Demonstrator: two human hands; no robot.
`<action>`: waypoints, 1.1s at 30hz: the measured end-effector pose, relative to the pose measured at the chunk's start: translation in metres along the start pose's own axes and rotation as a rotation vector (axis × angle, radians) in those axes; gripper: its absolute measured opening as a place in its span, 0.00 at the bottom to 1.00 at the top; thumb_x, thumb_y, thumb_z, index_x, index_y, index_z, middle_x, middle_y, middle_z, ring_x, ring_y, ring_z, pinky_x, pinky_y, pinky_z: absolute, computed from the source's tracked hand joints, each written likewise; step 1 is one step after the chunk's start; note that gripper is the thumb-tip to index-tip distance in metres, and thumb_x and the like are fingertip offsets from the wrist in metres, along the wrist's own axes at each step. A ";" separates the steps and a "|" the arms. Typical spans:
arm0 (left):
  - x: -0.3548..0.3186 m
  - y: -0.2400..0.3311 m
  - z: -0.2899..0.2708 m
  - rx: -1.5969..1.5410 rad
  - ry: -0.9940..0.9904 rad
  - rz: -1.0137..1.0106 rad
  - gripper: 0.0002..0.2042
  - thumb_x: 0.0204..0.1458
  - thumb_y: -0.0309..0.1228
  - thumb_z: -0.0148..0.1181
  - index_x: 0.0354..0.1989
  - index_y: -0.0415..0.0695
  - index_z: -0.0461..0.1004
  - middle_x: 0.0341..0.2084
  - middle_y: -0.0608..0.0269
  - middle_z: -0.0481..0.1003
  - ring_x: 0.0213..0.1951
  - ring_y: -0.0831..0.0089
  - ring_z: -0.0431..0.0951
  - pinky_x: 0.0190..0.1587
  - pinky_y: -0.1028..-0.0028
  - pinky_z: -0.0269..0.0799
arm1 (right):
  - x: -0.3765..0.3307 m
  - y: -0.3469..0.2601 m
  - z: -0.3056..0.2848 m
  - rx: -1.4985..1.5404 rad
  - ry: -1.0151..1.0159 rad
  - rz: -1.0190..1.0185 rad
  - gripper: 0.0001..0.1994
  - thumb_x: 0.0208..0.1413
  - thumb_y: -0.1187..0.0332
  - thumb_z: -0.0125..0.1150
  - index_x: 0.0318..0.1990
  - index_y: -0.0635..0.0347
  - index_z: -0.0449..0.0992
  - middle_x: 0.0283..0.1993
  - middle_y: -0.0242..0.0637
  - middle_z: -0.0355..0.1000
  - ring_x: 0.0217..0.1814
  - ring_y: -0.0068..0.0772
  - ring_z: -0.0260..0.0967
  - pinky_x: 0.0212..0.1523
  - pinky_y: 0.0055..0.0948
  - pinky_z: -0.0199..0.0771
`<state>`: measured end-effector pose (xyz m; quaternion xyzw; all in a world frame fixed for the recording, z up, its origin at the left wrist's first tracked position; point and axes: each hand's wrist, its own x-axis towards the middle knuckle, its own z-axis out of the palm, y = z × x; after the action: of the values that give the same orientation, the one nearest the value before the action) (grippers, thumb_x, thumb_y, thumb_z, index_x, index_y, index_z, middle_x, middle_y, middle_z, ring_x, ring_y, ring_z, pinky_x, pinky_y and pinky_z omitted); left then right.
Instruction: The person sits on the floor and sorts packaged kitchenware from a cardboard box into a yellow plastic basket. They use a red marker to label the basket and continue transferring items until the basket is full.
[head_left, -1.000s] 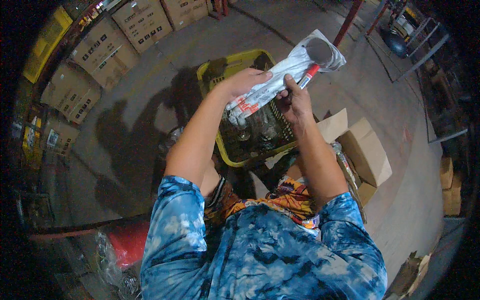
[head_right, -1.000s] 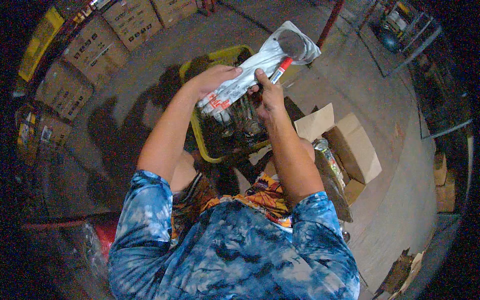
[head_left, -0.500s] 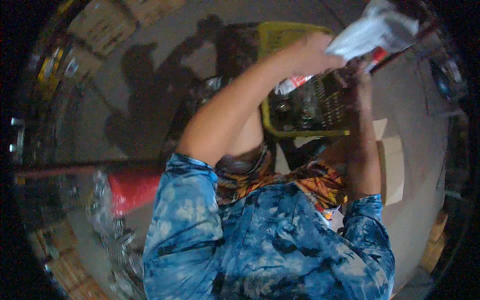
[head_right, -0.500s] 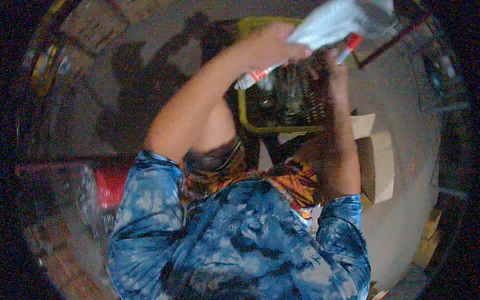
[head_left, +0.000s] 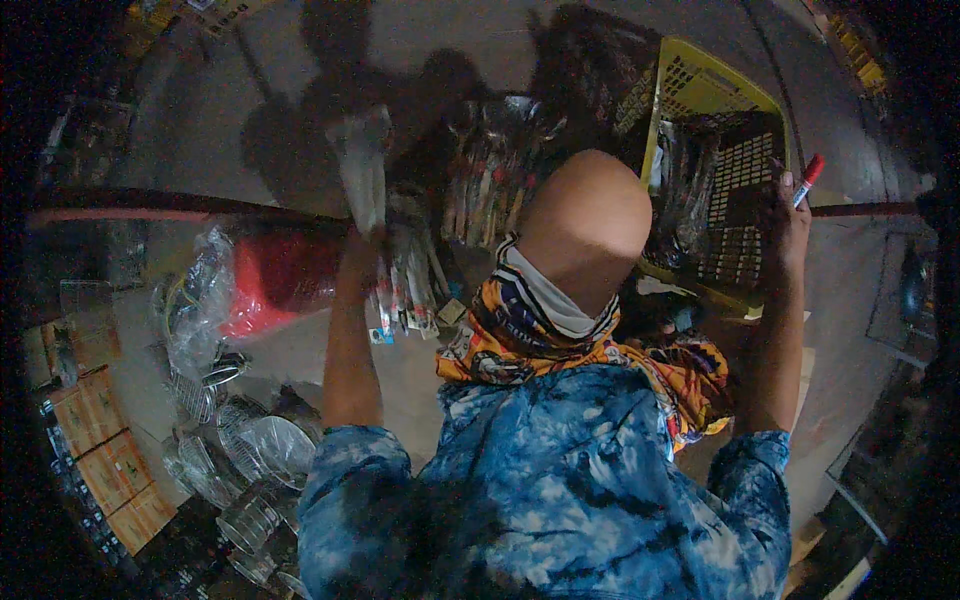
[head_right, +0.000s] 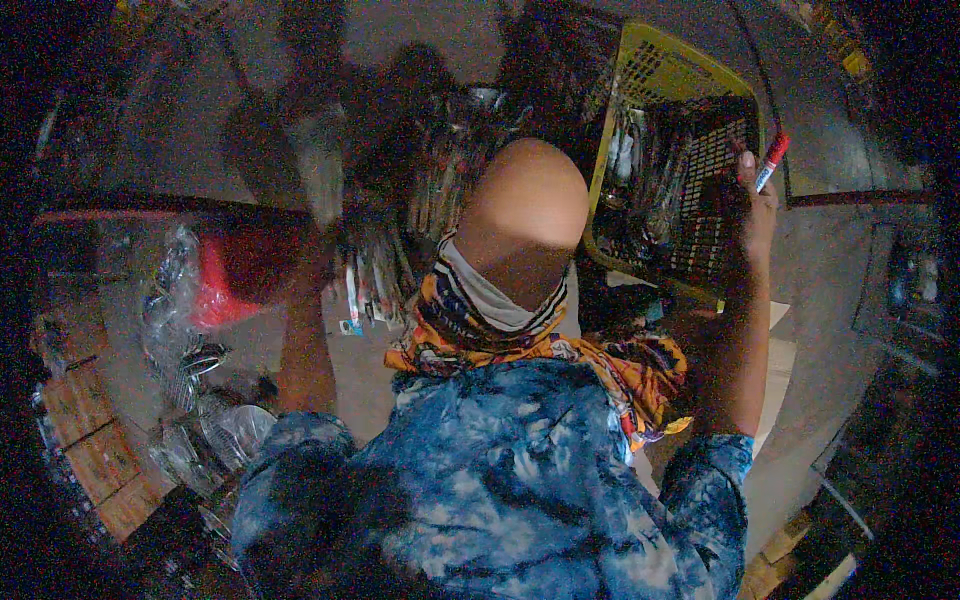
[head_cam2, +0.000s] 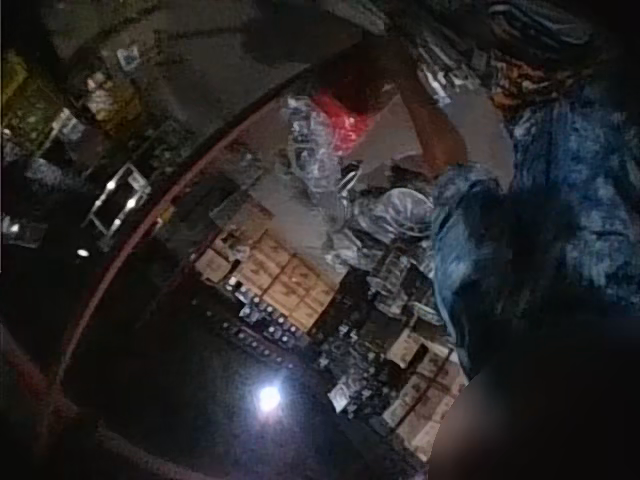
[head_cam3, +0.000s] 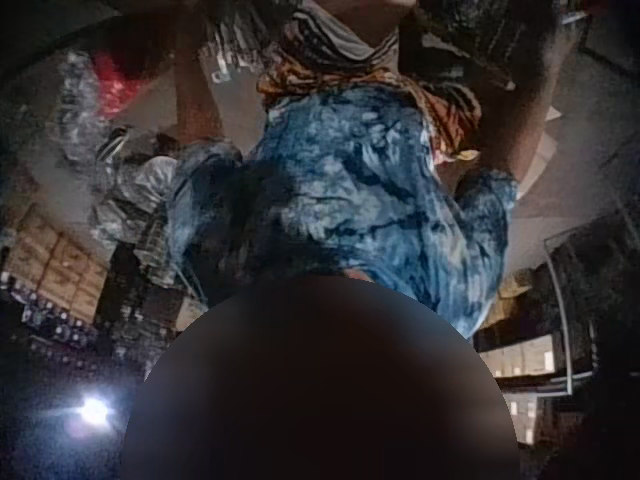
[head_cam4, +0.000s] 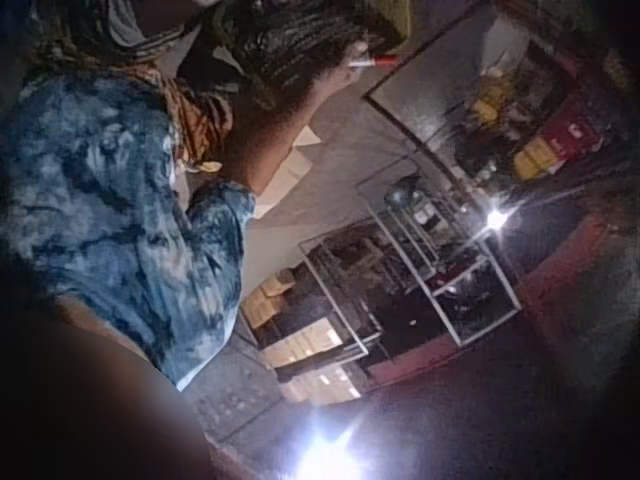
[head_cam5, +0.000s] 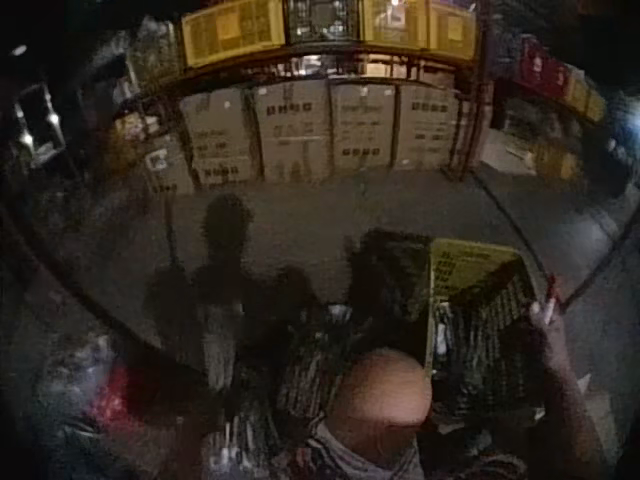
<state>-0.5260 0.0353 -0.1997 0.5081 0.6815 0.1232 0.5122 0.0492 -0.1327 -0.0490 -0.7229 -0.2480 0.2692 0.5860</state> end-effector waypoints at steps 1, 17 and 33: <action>0.006 -0.039 0.009 -0.049 0.004 -0.056 0.26 0.61 0.42 0.59 0.60 0.35 0.67 0.44 0.53 0.78 0.47 0.64 0.76 0.51 0.62 0.70 | 0.001 0.002 0.000 -0.004 0.014 0.028 0.22 0.68 0.54 0.55 0.59 0.60 0.74 0.29 0.19 0.62 0.27 0.12 0.55 0.28 0.18 0.55; 0.092 -0.245 0.048 -0.190 0.228 0.130 0.34 0.53 0.32 0.67 0.68 0.39 0.60 0.61 0.48 0.69 0.59 0.55 0.71 0.61 0.61 0.67 | 0.007 0.022 -0.017 -0.202 0.078 -0.068 0.20 0.66 0.50 0.58 0.50 0.57 0.78 0.27 0.20 0.64 0.24 0.12 0.55 0.24 0.21 0.54; 0.081 -0.026 0.007 1.513 0.694 0.957 0.29 0.57 0.38 0.63 0.65 0.37 0.66 0.59 0.40 0.71 0.59 0.48 0.72 0.62 0.54 0.66 | -0.026 0.005 -0.052 0.225 0.311 -0.071 0.22 0.69 0.54 0.54 0.55 0.66 0.74 0.29 0.26 0.68 0.20 0.16 0.56 0.22 0.18 0.57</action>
<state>-0.5314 0.0872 -0.2665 0.8638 0.4144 -0.0097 -0.2863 0.0662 -0.1881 -0.0429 -0.6766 -0.1484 0.1595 0.7034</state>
